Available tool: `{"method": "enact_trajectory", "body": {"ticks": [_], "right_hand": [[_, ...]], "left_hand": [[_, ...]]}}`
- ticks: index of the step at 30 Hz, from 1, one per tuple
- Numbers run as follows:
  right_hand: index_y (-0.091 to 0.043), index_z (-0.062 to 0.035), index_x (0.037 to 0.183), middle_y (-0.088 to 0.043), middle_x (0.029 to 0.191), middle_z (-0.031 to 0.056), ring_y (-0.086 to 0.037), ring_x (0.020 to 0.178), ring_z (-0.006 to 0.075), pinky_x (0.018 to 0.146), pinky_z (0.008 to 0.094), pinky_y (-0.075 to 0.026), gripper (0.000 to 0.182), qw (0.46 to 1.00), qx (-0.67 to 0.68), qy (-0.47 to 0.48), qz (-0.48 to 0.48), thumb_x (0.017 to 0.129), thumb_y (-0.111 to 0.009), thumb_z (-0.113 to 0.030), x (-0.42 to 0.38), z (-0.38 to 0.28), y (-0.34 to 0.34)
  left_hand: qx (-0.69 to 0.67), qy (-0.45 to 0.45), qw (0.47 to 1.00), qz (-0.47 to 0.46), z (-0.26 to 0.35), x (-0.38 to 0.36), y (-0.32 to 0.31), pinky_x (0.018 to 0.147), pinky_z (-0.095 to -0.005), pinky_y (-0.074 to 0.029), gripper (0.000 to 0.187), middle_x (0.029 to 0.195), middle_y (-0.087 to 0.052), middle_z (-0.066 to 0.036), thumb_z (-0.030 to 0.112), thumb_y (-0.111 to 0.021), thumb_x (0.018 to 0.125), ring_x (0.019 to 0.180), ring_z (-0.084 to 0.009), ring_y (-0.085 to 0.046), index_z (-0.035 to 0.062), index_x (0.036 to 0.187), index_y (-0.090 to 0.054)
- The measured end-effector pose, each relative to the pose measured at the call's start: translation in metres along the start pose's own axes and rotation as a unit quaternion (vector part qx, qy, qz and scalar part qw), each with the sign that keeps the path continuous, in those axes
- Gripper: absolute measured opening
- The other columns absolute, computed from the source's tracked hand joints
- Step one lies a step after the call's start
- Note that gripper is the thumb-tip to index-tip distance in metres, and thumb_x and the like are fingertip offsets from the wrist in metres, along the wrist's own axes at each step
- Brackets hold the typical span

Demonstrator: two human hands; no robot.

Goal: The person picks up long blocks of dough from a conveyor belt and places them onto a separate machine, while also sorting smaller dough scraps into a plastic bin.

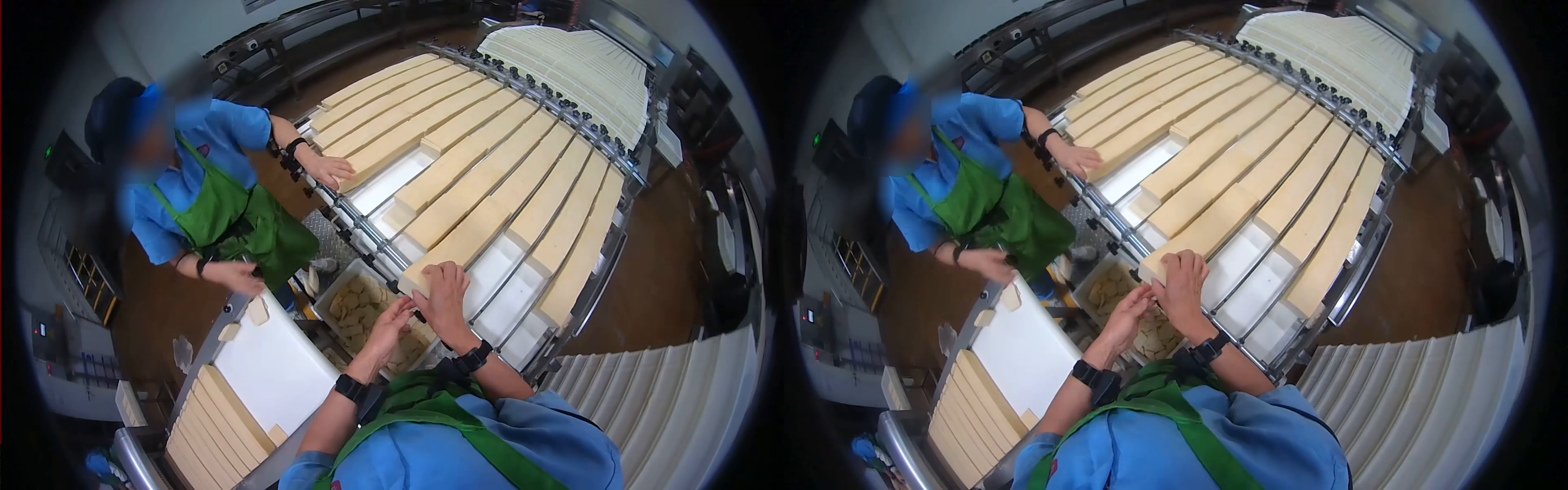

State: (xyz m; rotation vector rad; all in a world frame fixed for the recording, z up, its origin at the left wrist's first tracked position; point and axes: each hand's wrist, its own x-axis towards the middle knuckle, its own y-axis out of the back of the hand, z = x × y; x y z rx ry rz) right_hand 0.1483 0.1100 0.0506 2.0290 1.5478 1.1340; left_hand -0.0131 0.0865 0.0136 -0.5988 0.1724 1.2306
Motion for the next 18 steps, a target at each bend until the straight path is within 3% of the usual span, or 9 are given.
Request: {"method": "enact_trajectory", "body": {"ticks": [13, 16, 18], "right_hand": [[-0.061, -0.0039, 0.119, -0.057, 0.12, 0.0149, -0.047, 0.121, 0.0334, 0.105, 0.0483, -0.03, 0.05, 0.997, 0.024, 0.036, 0.057, 0.073, -0.08, -0.008, -0.02, 0.006, -0.013], [-0.06, -0.0034, 0.122, -0.06, 0.116, 0.016, -0.052, 0.116, 0.0345, 0.104, 0.0472, -0.036, 0.051, 0.996, 0.065, 0.007, 0.066, 0.076, -0.08, -0.006, -0.027, 0.01, -0.007], [-0.059, -0.0026, 0.123, -0.062, 0.116, 0.0156, -0.057, 0.114, 0.0337, 0.103, 0.044, -0.044, 0.05, 0.968, 0.229, -0.074, 0.075, 0.078, -0.08, -0.002, -0.033, 0.015, 0.005]], "left_hand": [[-0.05, 0.022, 0.998, 0.034, 0.002, 0.011, -0.005, 0.101, -0.0298, -0.04, 0.05, 0.146, -0.056, -0.004, 0.009, -0.05, 0.105, 0.125, -0.0152, -0.054, 0.0043, 0.155, -0.042], [-0.103, -0.016, 0.994, -0.021, -0.003, 0.021, -0.005, 0.108, -0.0346, -0.041, 0.05, 0.147, -0.055, -0.008, 0.006, -0.049, 0.104, 0.129, -0.0183, -0.055, 0.0031, 0.154, -0.042], [-0.203, -0.03, 0.977, -0.052, -0.013, 0.033, 0.004, 0.112, -0.0365, -0.042, 0.051, 0.146, -0.055, -0.009, 0.004, -0.048, 0.104, 0.13, -0.0191, -0.055, 0.0038, 0.154, -0.041]]}}
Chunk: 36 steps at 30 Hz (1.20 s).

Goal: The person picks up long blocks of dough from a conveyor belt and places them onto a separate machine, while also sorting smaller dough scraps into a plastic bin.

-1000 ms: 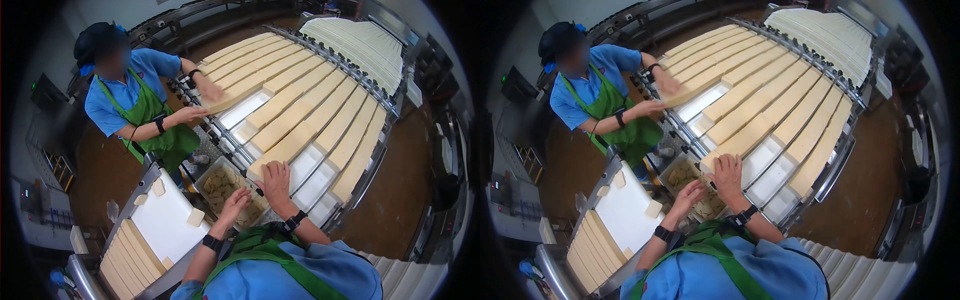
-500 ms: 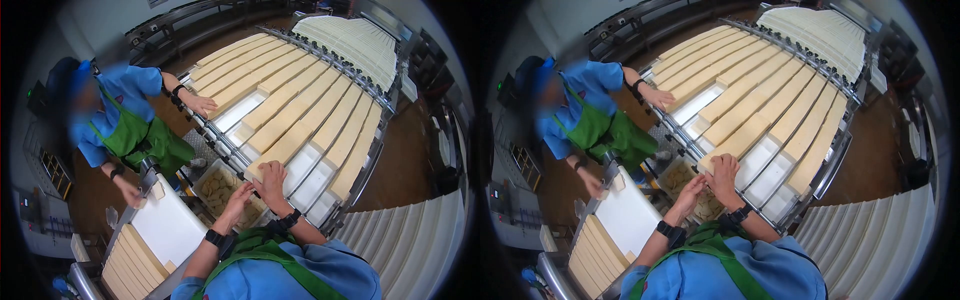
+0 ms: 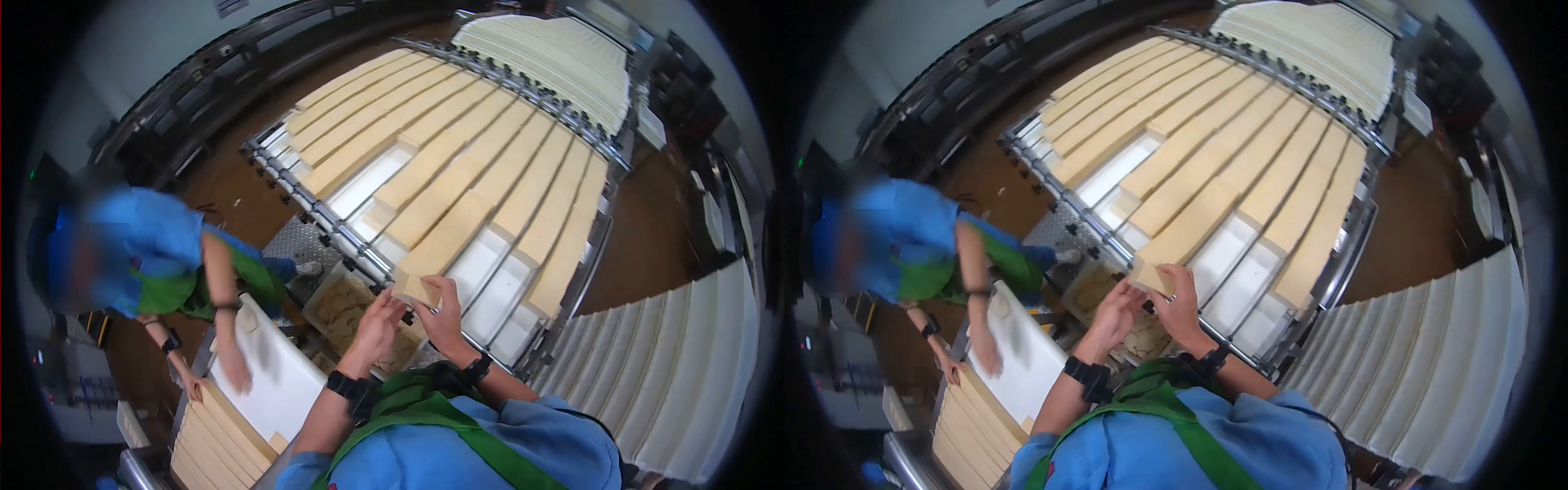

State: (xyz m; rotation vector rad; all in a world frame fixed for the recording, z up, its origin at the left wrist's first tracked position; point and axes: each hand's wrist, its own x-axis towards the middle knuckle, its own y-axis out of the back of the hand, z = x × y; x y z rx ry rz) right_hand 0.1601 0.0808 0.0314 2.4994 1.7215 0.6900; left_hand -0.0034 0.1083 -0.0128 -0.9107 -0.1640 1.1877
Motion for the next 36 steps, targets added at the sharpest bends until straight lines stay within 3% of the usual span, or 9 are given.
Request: {"method": "enact_trajectory", "body": {"ticks": [3, 6, 9, 15, 22, 27, 31, 34, 36], "right_hand": [[-0.057, -0.0014, 0.127, -0.062, 0.118, 0.0142, -0.06, 0.117, 0.0317, 0.102, 0.0408, -0.049, 0.053, 0.998, -0.001, -0.011, 0.067, 0.079, -0.08, 0.002, 0.008, 0.009, 0.048], [-0.053, -0.0029, 0.139, -0.063, 0.12, 0.0156, -0.059, 0.117, 0.0331, 0.103, 0.0434, -0.047, 0.066, 0.969, -0.194, 0.031, 0.151, 0.077, -0.077, 0.004, 0.034, 0.038, 0.118], [-0.053, -0.0028, 0.14, -0.062, 0.12, 0.0177, -0.057, 0.116, 0.0368, 0.101, 0.0457, -0.046, 0.068, 0.96, -0.274, -0.032, 0.046, 0.077, -0.078, 0.002, 0.049, 0.057, 0.17], [-0.061, -0.0027, 0.13, -0.062, 0.118, 0.0172, -0.055, 0.119, 0.0368, 0.101, 0.0435, -0.045, 0.057, 0.888, -0.454, -0.065, 0.022, 0.077, -0.08, -0.001, 0.065, 0.081, 0.172], [-0.064, -0.0043, 0.123, -0.061, 0.114, 0.0172, -0.055, 0.117, 0.0341, 0.102, 0.0443, -0.042, 0.051, 0.936, -0.346, -0.008, 0.062, 0.074, -0.081, -0.001, 0.066, 0.083, 0.165], [-0.065, -0.0066, 0.123, -0.059, 0.118, 0.0129, -0.052, 0.12, 0.0297, 0.104, 0.047, -0.037, 0.039, 0.819, -0.567, -0.021, 0.084, 0.085, -0.068, -0.002, 0.067, 0.083, 0.164], [-0.065, -0.0076, 0.125, -0.057, 0.119, 0.0112, -0.051, 0.12, 0.0284, 0.102, 0.0469, -0.037, 0.037, 0.804, -0.587, -0.093, -0.01, 0.089, -0.061, -0.002, 0.073, 0.084, 0.169], [-0.058, -0.0094, 0.139, -0.056, 0.13, 0.0143, -0.05, 0.129, 0.0306, 0.109, 0.0528, -0.034, 0.051, 0.783, -0.607, -0.139, 0.018, 0.089, -0.069, -0.012, 0.075, 0.089, 0.167], [-0.044, -0.0137, 0.154, -0.048, 0.15, 0.0183, -0.041, 0.145, 0.0343, 0.119, 0.0603, -0.026, 0.077, 0.789, -0.613, -0.029, 0.013, 0.086, -0.078, -0.029, 0.074, 0.085, 0.163]], "left_hand": [[0.0, 0.024, 1.0, 0.005, 0.024, -0.006, -0.025, 0.117, -0.0384, -0.042, 0.054, 0.148, -0.051, -0.016, 0.004, -0.05, 0.104, 0.133, -0.0241, -0.054, 0.0006, 0.156, -0.035], [-0.001, 0.035, 0.999, 0.004, 0.032, -0.004, -0.041, 0.118, -0.0369, -0.041, 0.063, 0.149, -0.046, -0.019, 0.003, -0.055, 0.104, 0.136, -0.027, -0.052, -0.0022, 0.159, -0.025], [0.002, 0.042, 0.999, 0.02, 0.034, -0.003, -0.056, 0.116, -0.035, -0.041, 0.071, 0.148, -0.043, -0.017, 0.001, -0.06, 0.102, 0.136, -0.0243, -0.05, -0.0034, 0.16, -0.02], [0.019, 0.05, 0.998, 0.028, 0.029, 0.003, -0.061, 0.112, -0.0323, -0.043, 0.073, 0.138, -0.046, -0.013, 0.002, -0.061, 0.101, 0.126, -0.0204, -0.052, -0.0031, 0.161, -0.02], [-0.001, 0.042, 0.997, 0.062, 0.029, 0.003, -0.064, 0.11, -0.0357, -0.046, 0.066, 0.131, -0.054, -0.014, 0.0, -0.061, 0.099, 0.123, -0.0229, -0.057, -0.0014, 0.156, -0.028], [-0.003, 0.044, 0.996, 0.072, 0.027, 0.008, -0.067, 0.111, -0.036, -0.045, 0.07, 0.131, -0.054, -0.014, 0.001, -0.061, 0.099, 0.123, -0.0225, -0.057, -0.0009, 0.159, -0.024], [-0.005, 0.046, 0.997, 0.068, 0.026, 0.011, -0.07, 0.111, -0.0354, -0.044, 0.076, 0.13, -0.055, -0.013, 0.001, -0.061, 0.098, 0.121, -0.0205, -0.056, -0.0001, 0.161, -0.018], [-0.002, 0.05, 0.997, 0.055, 0.025, 0.015, -0.07, 0.111, -0.0349, -0.042, 0.078, 0.133, -0.051, -0.012, 0.001, -0.061, 0.098, 0.121, -0.0198, -0.054, 0.0002, 0.162, -0.016], [0.0, 0.049, 0.998, 0.044, 0.025, 0.018, -0.071, 0.113, -0.0349, -0.041, 0.079, 0.137, -0.046, -0.012, 0.001, -0.061, 0.098, 0.121, -0.0197, -0.052, 0.0001, 0.163, -0.015]]}}
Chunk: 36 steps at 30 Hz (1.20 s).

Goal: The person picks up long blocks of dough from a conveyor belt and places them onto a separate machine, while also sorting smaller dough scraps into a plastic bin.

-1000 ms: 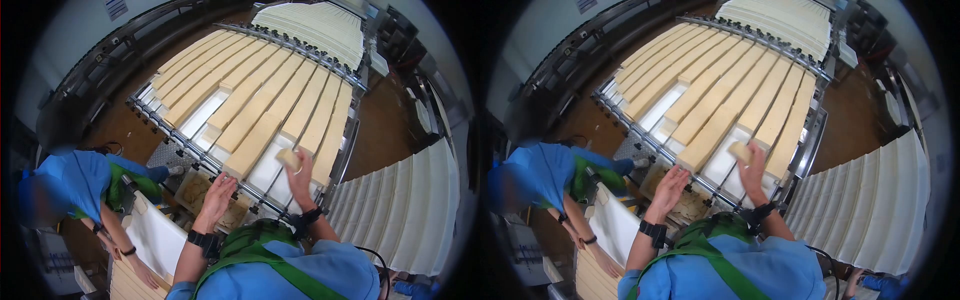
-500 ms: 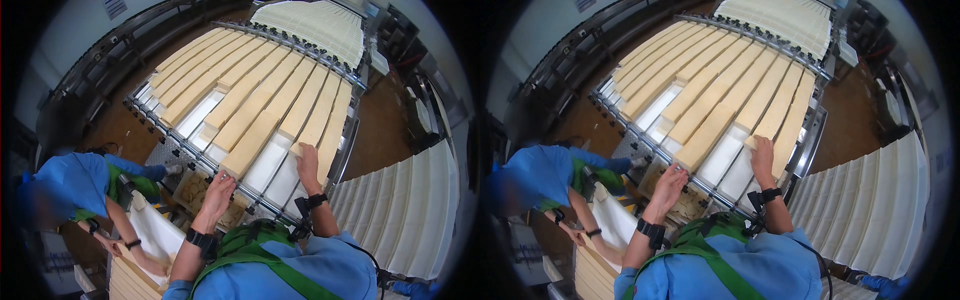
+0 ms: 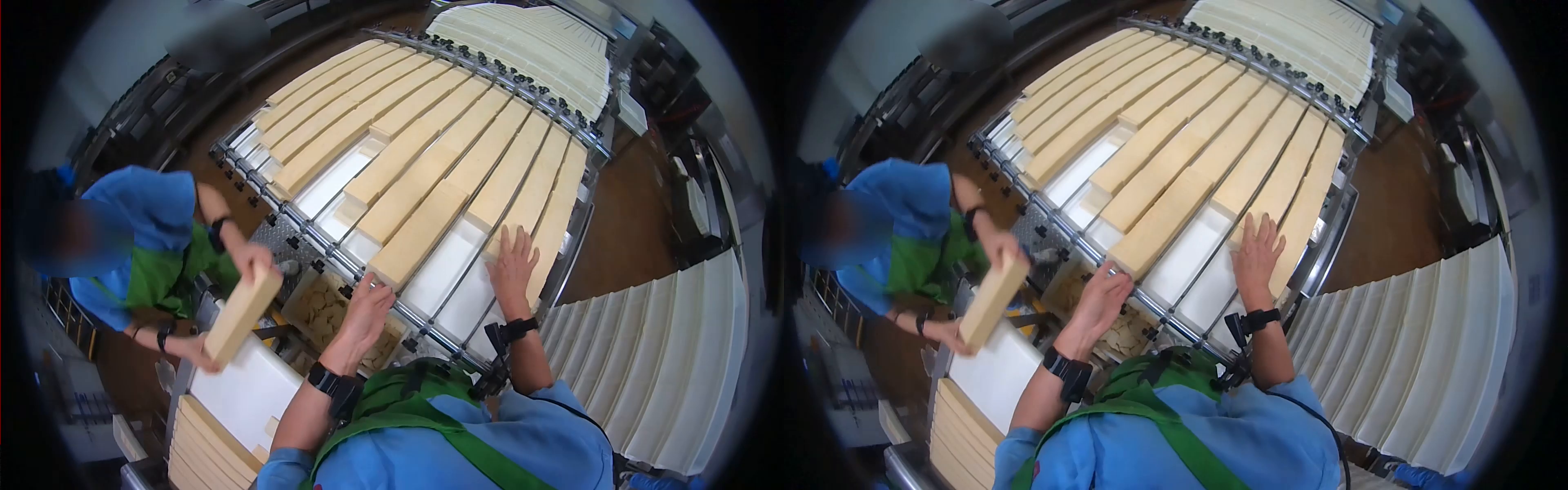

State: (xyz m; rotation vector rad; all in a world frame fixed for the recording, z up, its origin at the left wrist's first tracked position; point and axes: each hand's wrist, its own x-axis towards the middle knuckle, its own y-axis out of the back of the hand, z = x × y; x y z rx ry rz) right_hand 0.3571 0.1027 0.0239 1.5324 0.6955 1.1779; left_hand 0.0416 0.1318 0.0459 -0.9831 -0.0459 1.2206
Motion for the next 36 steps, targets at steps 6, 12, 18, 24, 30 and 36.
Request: {"method": "enact_trajectory", "body": {"ticks": [6, 12, 18, 24, 30, 36], "right_hand": [[-0.033, -0.0154, 0.162, -0.035, 0.165, 0.0185, -0.026, 0.155, 0.0384, 0.122, 0.0687, -0.017, 0.097, 0.994, -0.069, -0.019, -0.077, 0.083, -0.081, -0.042, 0.019, 0.013, -0.043], [-0.041, -0.0019, 0.154, -0.041, 0.157, 0.0262, -0.034, 0.149, 0.0433, 0.124, 0.0548, -0.025, 0.08, 0.891, 0.384, 0.24, -0.032, 0.087, -0.08, -0.021, 0.003, -0.072, -0.017], [-0.046, -0.0073, 0.153, -0.047, 0.15, 0.0218, -0.039, 0.145, 0.0415, 0.119, 0.0644, -0.024, 0.067, 0.895, 0.317, 0.299, -0.092, 0.09, -0.067, -0.015, -0.008, -0.161, 0.0], [-0.052, -0.0204, 0.15, -0.05, 0.149, 0.0145, -0.043, 0.144, 0.0357, 0.118, 0.0685, -0.023, 0.068, 0.896, 0.231, 0.377, -0.044, 0.085, -0.064, -0.005, -0.005, -0.171, 0.007], [-0.072, -0.0186, 0.103, -0.054, 0.144, 0.0098, -0.043, 0.146, 0.0311, 0.12, 0.0734, -0.017, 0.024, 0.862, 0.167, 0.476, -0.045, 0.082, -0.069, -0.009, -0.001, -0.167, -0.016], [-0.074, -0.0207, 0.1, -0.053, 0.147, 0.0099, -0.04, 0.147, 0.0329, 0.118, 0.0756, -0.017, 0.014, 0.87, 0.126, 0.468, -0.084, 0.086, -0.073, -0.021, 0.005, -0.173, 0.004]], "left_hand": [[0.06, -0.002, 0.998, 0.008, 0.003, 0.0, -0.017, 0.111, -0.0361, -0.041, 0.076, 0.143, -0.052, -0.012, 0.005, -0.057, 0.1, 0.126, -0.019, -0.052, 0.0018, 0.164, -0.016], [-0.014, 0.0, 0.999, 0.038, -0.002, 0.001, -0.018, 0.107, -0.0335, -0.044, 0.074, 0.142, -0.052, -0.008, 0.012, -0.058, 0.103, 0.123, -0.0171, -0.053, 0.0044, 0.164, -0.016], [-0.054, -0.013, 0.998, -0.02, -0.015, 0.01, -0.001, 0.11, -0.0351, -0.041, 0.035, 0.138, -0.054, -0.003, 0.033, -0.049, 0.111, 0.127, -0.0174, -0.054, 0.0149, 0.141, -0.044], [-0.01, 0.001, 0.999, -0.03, -0.007, -0.029, 0.016, 0.116, -0.038, -0.039, 0.054, 0.15, -0.051, -0.011, 0.039, -0.04, 0.114, 0.138, -0.0232, -0.051, 0.0089, 0.158, -0.034], [0.017, 0.015, 0.997, -0.069, -0.015, -0.117, 0.099, 0.116, -0.0408, -0.042, 0.057, 0.15, -0.053, -0.018, 0.041, -0.038, 0.114, 0.134, -0.0289, -0.056, 0.0044, 0.157, -0.037], [-0.006, -0.03, 0.998, 0.049, -0.03, -0.214, 0.168, 0.115, -0.04, -0.043, 0.059, 0.152, -0.053, -0.016, 0.042, -0.041, 0.113, 0.133, -0.0287, -0.057, 0.0046, 0.157, -0.037]]}}
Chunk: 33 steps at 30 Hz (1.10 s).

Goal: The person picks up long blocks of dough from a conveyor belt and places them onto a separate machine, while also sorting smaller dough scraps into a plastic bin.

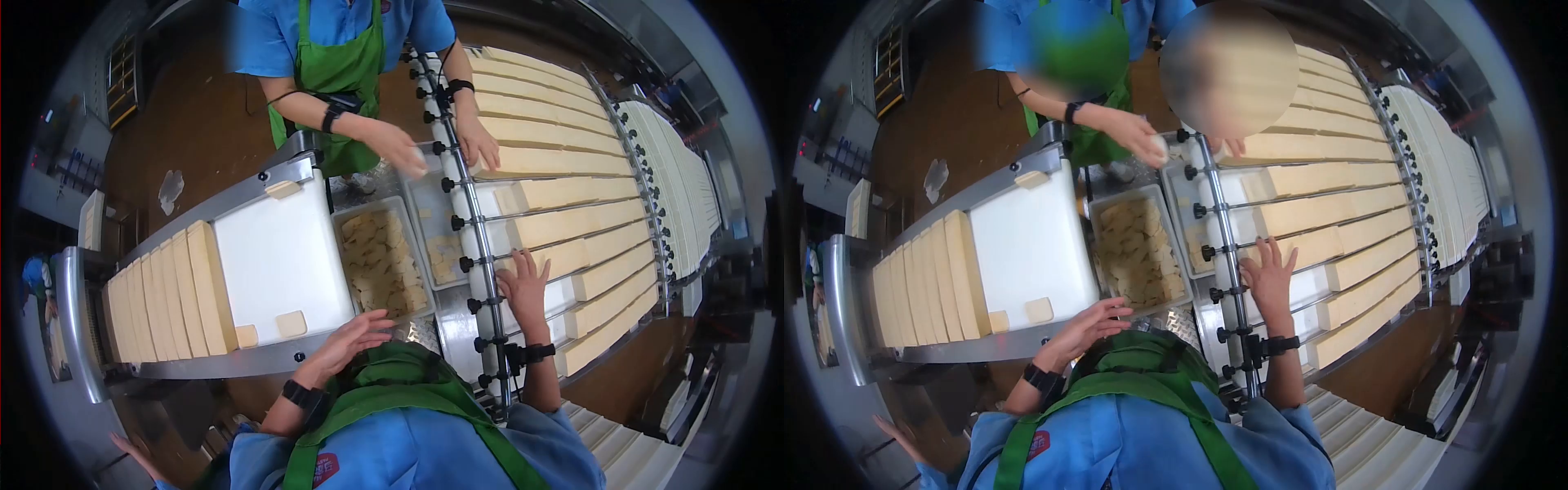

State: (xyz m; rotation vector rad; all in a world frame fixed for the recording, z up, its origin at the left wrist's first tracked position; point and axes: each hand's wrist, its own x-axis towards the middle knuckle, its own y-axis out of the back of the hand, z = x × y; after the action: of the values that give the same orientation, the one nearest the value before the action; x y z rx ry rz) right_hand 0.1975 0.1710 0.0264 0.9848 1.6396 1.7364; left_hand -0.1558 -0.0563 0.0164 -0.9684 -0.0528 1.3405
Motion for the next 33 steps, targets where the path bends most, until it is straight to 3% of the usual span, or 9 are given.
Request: {"method": "enact_trajectory", "body": {"ticks": [5, 11, 21, 24, 25, 27, 30, 32, 33], "right_hand": [[-0.076, -0.0237, 0.091, -0.049, 0.153, 0.0086, -0.034, 0.151, 0.0355, 0.117, 0.0768, -0.017, 0.006, 0.994, -0.047, -0.01, -0.097, 0.085, -0.077, -0.025, 0.009, 0.002, 0.002], [-0.077, -0.0224, 0.085, -0.041, 0.161, 0.0151, -0.025, 0.154, 0.0422, 0.116, 0.0802, -0.012, 0.005, 0.985, -0.053, -0.05, -0.156, 0.081, -0.078, -0.021, 0.015, -0.004, -0.003], [-0.077, -0.0247, 0.107, -0.044, 0.16, 0.0118, -0.028, 0.155, 0.0382, 0.12, 0.0752, -0.01, 0.02, 0.972, -0.162, -0.067, -0.154, 0.092, -0.063, -0.024, 0.013, 0.011, -0.036], [-0.077, -0.0201, 0.116, -0.042, 0.162, 0.013, -0.026, 0.155, 0.0381, 0.116, 0.0775, -0.017, 0.028, 0.981, -0.119, -0.053, -0.141, 0.094, -0.06, -0.018, 0.012, 0.011, -0.031], [-0.076, -0.0197, 0.119, -0.04, 0.162, 0.0165, -0.024, 0.156, 0.0391, 0.119, 0.0718, -0.022, 0.03, 0.992, -0.056, 0.004, -0.109, 0.095, -0.059, -0.019, 0.01, 0.044, -0.054], [-0.075, -0.0151, 0.121, -0.047, 0.156, 0.0207, -0.033, 0.15, 0.0429, 0.12, 0.0622, -0.029, 0.032, 0.964, -0.183, -0.093, -0.169, 0.092, -0.062, -0.013, 0.034, -0.026, 0.005], [-0.073, -0.0082, 0.121, -0.057, 0.146, 0.0218, -0.048, 0.138, 0.0428, 0.116, 0.0519, -0.038, 0.033, 0.989, -0.098, -0.051, -0.103, 0.089, -0.065, -0.005, 0.094, -0.116, 0.037], [-0.067, -0.002, 0.121, -0.065, 0.133, 0.0193, -0.06, 0.125, 0.0396, 0.109, 0.045, -0.047, 0.031, 0.972, 0.189, 0.141, -0.014, 0.09, -0.065, 0.002, 0.13, -0.214, 0.053], [-0.066, -0.0023, 0.123, -0.065, 0.131, 0.0189, -0.06, 0.125, 0.0383, 0.108, 0.0446, -0.047, 0.032, 0.942, 0.243, 0.23, 0.01, 0.091, -0.064, 0.002, 0.143, -0.269, 0.057]], "left_hand": [[-0.038, -0.035, 0.996, 0.076, -0.02, -0.044, 0.033, 0.112, -0.0388, -0.044, 0.066, 0.153, -0.051, -0.017, 0.048, -0.047, 0.109, 0.131, -0.0287, -0.059, 0.0044, 0.158, -0.037], [-0.076, -0.029, 0.996, 0.037, -0.029, -0.059, 0.034, 0.112, -0.0368, -0.044, 0.061, 0.152, -0.052, -0.015, 0.045, -0.044, 0.112, 0.131, -0.0244, -0.057, 0.0054, 0.157, -0.038], [-0.068, -0.071, 0.993, 0.068, -0.032, -0.083, 0.063, 0.113, -0.0372, -0.044, 0.059, 0.149, -0.054, -0.014, 0.04, -0.051, 0.11, 0.131, -0.0243, -0.057, 0.0052, 0.156, -0.041], [-0.075, -0.124, 0.982, 0.122, -0.029, -0.11, 0.081, 0.107, -0.0343, -0.047, 0.05, 0.14, -0.062, -0.011, 0.034, -0.053, 0.11, 0.123, -0.02, -0.062, 0.0065, 0.152, -0.047], [-0.084, -0.151, 0.973, 0.156, -0.032, -0.124, 0.094, 0.107, -0.0343, -0.047, 0.05, 0.14, -0.062, -0.011, 0.034, -0.053, 0.11, 0.123, -0.02, -0.062, 0.0065, 0.152, -0.047], [-0.073, -0.259, 0.919, 0.288, -0.048, -0.141, 0.123, 0.099, -0.032, -0.052, 0.041, 0.125, -0.07, -0.01, 0.028, -0.053, 0.11, 0.111, -0.0176, -0.066, 0.0056, 0.144, -0.056], [-0.144, -0.35, 0.678, 0.63, -0.077, -0.163, 0.163, 0.08, -0.0288, -0.054, 0.026, 0.093, -0.069, -0.005, 0.017, -0.058, 0.107, 0.081, -0.0148, -0.064, 0.0035, 0.128, -0.064], [-0.076, -0.232, 0.555, 0.796, -0.097, -0.181, 0.196, 0.077, -0.0307, -0.053, 0.033, 0.106, -0.064, -0.009, 0.019, -0.065, 0.1, 0.084, -0.014, -0.062, 0.0006, 0.128, -0.061], [-0.081, -0.238, 0.549, 0.797, -0.096, -0.189, 0.204, 0.077, -0.0307, -0.053, 0.033, 0.106, -0.064, -0.009, 0.019, -0.065, 0.1, 0.084, -0.014, -0.062, 0.0006, 0.128, -0.061]]}}
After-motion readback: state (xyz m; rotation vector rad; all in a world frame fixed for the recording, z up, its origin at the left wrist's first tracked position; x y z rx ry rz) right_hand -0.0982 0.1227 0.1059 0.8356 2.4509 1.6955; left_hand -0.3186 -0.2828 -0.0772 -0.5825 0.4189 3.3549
